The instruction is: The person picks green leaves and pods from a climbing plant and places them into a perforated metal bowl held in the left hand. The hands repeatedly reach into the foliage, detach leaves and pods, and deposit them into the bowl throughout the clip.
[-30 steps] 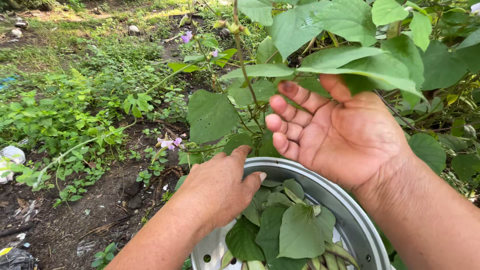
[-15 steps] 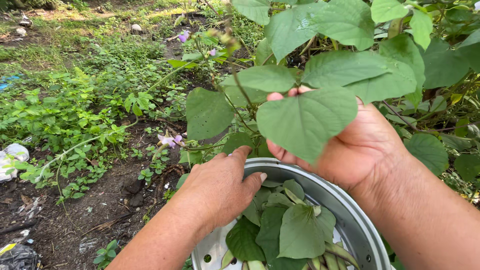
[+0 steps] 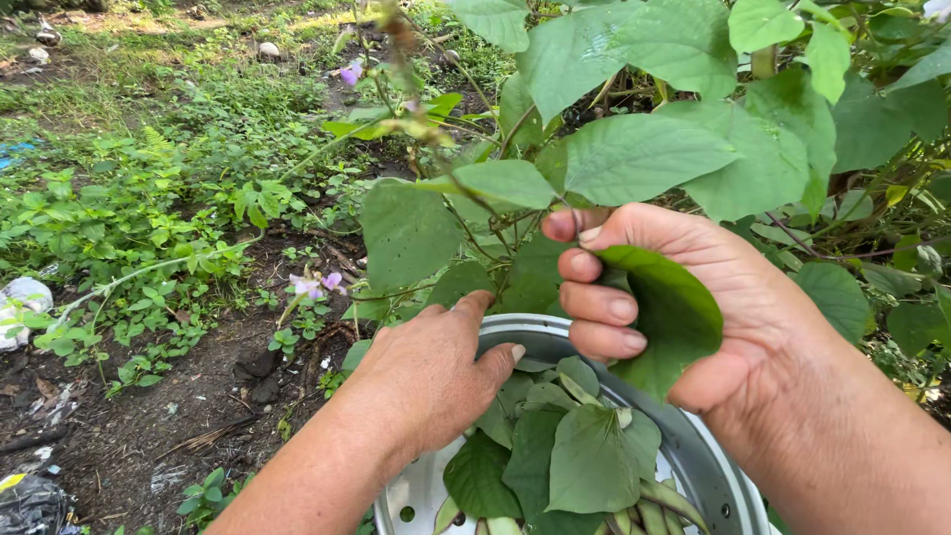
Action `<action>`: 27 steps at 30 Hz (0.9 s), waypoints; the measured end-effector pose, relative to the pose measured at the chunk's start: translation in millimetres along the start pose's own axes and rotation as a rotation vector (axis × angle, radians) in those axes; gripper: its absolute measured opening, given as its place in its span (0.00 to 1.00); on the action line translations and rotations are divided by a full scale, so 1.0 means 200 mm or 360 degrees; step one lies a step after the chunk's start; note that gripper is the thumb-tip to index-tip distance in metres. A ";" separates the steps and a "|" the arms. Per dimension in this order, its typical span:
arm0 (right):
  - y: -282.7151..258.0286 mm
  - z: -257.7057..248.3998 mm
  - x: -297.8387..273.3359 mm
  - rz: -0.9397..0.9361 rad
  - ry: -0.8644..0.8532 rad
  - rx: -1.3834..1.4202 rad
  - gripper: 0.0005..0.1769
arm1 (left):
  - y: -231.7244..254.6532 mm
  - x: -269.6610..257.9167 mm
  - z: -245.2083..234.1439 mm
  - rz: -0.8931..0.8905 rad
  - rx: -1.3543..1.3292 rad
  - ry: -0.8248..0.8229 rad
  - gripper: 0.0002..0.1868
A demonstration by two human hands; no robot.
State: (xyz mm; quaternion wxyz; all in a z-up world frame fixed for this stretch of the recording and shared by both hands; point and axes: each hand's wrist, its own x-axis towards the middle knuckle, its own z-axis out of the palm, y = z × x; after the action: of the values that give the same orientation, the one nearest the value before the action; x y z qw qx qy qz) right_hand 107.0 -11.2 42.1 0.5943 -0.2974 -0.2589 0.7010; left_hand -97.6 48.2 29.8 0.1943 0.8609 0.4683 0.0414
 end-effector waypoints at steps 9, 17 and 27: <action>0.04 0.01 -0.02 -0.0123 0.0525 -0.0348 0.05 | 0.03 -0.03 0.02 -0.0041 -0.0001 -0.0012 0.37; 0.08 0.09 -0.03 -0.0237 0.0634 -0.0667 0.07 | 0.05 -0.06 0.02 -0.0078 0.0010 -0.0024 0.37; 0.09 0.16 -0.05 -0.0117 0.0507 -0.1186 0.11 | 0.05 -0.03 0.04 -0.0009 0.0048 0.0089 0.35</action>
State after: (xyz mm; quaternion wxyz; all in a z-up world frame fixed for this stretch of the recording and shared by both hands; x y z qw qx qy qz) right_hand 73.1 -23.3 52.2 0.5032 -0.5878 -0.4105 0.4825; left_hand -91.3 36.0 26.3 0.1683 0.8609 0.4766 0.0577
